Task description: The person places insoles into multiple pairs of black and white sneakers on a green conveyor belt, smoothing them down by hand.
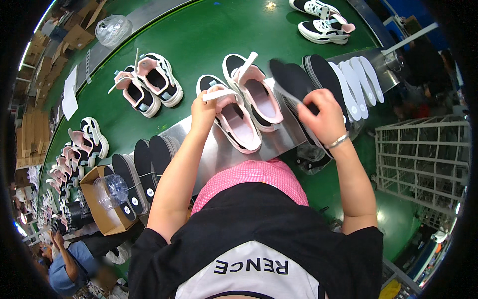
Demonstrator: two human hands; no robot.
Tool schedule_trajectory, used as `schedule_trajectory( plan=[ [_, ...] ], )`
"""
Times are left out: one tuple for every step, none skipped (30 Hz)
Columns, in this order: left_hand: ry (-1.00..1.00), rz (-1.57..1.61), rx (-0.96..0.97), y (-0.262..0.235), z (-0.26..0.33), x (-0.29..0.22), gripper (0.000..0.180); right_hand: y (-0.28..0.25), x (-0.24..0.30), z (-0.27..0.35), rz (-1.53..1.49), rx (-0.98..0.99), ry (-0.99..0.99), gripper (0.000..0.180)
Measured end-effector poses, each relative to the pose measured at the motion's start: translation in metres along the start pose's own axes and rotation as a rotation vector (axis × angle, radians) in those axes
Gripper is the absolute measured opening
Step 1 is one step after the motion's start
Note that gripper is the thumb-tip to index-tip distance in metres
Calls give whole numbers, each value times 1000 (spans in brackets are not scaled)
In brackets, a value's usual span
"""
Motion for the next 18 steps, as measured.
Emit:
schedule_trajectory(
  plan=[
    [26, 57, -7, -1, 4, 0, 17, 2, 31, -1, -9, 90, -112, 16],
    [23, 52, -7, -2, 4, 8, 17, 8, 63, 1, -24, 175, -227, 12],
    [88, 85, 21, 5, 4, 6, 16, 13, 91, 9, 54, 264, -393, 8],
    [159, 129, 60, 12, 5, -2, 16, 36, 99, 21, 169, 491, -404, 7],
    [263, 72, 84, 20, 12, -18, 20, 56, 104, 31, 270, 647, -433, 8],
    [389, 2, 88, 20, 8, -17, 23, 77, 108, 31, 311, 728, -418, 8],
    [388, -90, 89, 25, 1, -9, 26, 100, 93, 26, 293, 685, -254, 12],
    [417, 16, 151, 26, 1, -12, 25, 128, 87, 20, 204, 762, -164, 14],
    [494, -185, 134, 33, 14, -39, 23, 142, 80, 8, 148, 759, -25, 15],
    [514, -160, 40, 27, 24, -47, 18, 154, 86, 2, 205, 748, -133, 19],
    [444, -119, -39, 21, 14, -24, 13, 176, 81, -1, 248, 731, -172, 20],
    [409, -194, 58, 38, 23, -38, 20, 192, 67, 0, 286, 718, -190, 22],
    [471, -345, -23, 38, 17, -23, 29, 196, 62, -1, 256, 652, -148, 23],
    [472, -390, -2, 37, 12, -17, 37, 195, 61, -3, 223, 586, -117, 23],
    [474, -416, -52, 29, 12, -15, 39, 190, 67, 0, 203, 611, -120, 23],
    [470, -440, -96, 24, 14, -12, 41, 184, 71, 5, 190, 626, -137, 26],
    [480, -417, -159, 22, 15, -11, 38, 164, 78, 7, 208, 560, -155, 26],
    [488, -391, -225, 19, 16, -10, 38, 143, 89, 10, 226, 497, -178, 28]
  ],
)
Point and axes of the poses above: each hand's wrist, its own z-axis away from the middle knuckle, its own y-axis out of the palm, x = y × z, the point moved 10 cm from there along -z, towards the middle knuckle, and after that the axes turned 8 degrees about -y, right-handed, at the moved point
